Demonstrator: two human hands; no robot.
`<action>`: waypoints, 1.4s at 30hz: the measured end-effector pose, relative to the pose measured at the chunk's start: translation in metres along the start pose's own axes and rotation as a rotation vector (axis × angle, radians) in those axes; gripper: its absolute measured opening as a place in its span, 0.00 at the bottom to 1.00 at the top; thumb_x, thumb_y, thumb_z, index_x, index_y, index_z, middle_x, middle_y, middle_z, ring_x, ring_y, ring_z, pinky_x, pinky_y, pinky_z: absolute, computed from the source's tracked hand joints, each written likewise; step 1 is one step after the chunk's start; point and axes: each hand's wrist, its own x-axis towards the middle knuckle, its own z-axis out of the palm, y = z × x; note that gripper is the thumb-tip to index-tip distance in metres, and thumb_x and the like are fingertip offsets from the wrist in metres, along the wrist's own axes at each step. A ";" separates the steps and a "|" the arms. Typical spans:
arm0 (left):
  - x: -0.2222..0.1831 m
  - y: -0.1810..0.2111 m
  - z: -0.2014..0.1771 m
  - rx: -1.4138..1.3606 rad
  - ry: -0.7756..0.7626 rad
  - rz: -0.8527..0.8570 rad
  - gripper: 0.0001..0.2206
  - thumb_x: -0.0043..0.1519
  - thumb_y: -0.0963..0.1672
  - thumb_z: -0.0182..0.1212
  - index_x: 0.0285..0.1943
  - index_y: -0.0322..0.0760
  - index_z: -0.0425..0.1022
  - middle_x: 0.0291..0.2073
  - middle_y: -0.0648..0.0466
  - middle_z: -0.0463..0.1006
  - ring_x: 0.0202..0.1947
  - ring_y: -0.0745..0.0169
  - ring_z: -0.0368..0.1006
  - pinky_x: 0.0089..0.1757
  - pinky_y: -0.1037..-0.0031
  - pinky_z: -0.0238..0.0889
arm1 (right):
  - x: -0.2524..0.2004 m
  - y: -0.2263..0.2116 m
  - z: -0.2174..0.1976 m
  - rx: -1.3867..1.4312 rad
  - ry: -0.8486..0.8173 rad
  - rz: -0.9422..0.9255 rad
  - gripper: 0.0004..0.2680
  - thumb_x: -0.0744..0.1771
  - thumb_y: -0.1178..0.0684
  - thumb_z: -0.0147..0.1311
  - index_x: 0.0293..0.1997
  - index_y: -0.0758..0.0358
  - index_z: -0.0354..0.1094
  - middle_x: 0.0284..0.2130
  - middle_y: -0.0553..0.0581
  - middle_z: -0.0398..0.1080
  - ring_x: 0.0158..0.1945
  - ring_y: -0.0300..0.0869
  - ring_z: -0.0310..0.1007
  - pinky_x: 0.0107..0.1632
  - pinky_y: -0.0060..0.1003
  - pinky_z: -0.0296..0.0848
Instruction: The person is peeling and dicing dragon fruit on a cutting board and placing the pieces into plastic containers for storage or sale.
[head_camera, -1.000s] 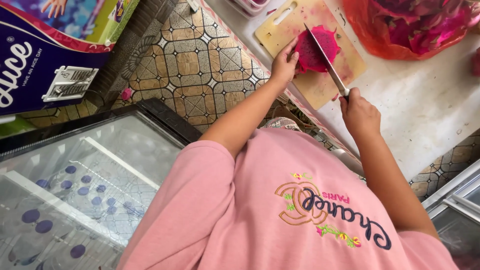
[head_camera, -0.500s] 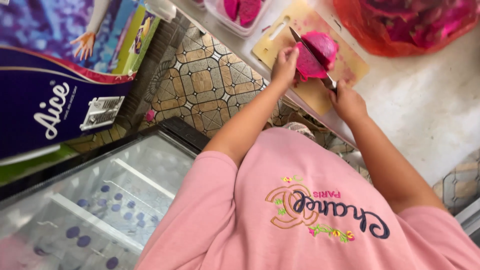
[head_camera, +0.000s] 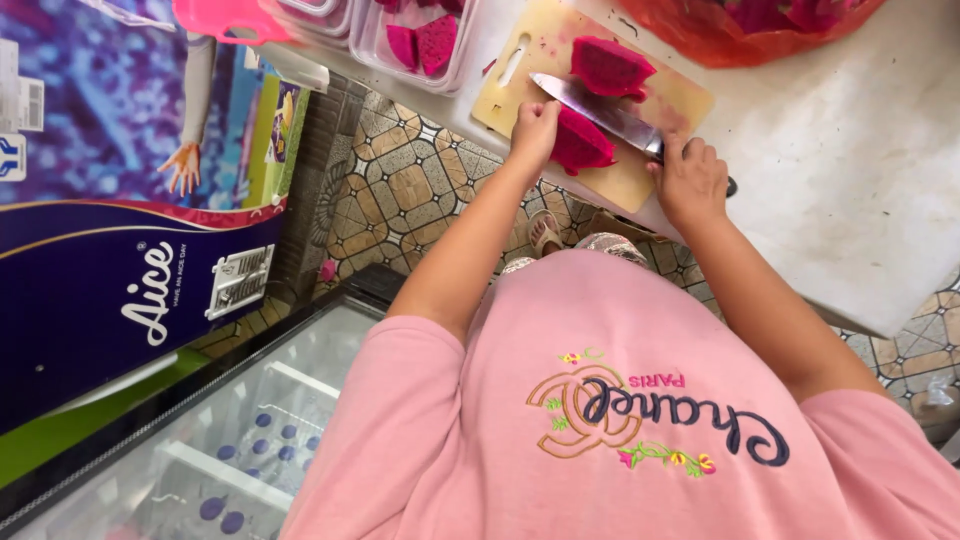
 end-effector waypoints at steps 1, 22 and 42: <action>0.001 -0.012 0.001 -0.002 0.008 0.070 0.25 0.56 0.58 0.57 0.55 0.44 0.73 0.52 0.45 0.80 0.61 0.44 0.72 0.60 0.58 0.63 | 0.000 0.001 0.003 0.073 -0.011 -0.042 0.18 0.71 0.38 0.53 0.64 0.58 0.61 0.38 0.59 0.63 0.40 0.60 0.70 0.38 0.52 0.69; -0.178 0.003 -0.075 -0.929 -0.422 0.120 0.24 0.66 0.62 0.49 0.59 0.50 0.68 0.49 0.43 0.76 0.43 0.42 0.80 0.35 0.55 0.81 | 0.011 -0.088 -0.205 1.440 0.148 -0.151 0.05 0.72 0.64 0.56 0.53 0.73 0.76 0.41 0.64 0.71 0.43 0.44 0.73 0.49 0.41 0.74; -0.217 0.005 -0.073 -1.037 -0.248 0.426 0.22 0.73 0.58 0.42 0.61 0.43 0.67 0.49 0.45 0.75 0.46 0.45 0.79 0.38 0.62 0.81 | -0.002 -0.111 -0.243 1.445 0.318 -0.233 0.03 0.71 0.67 0.56 0.46 0.77 0.75 0.39 0.68 0.71 0.44 0.46 0.72 0.48 0.37 0.71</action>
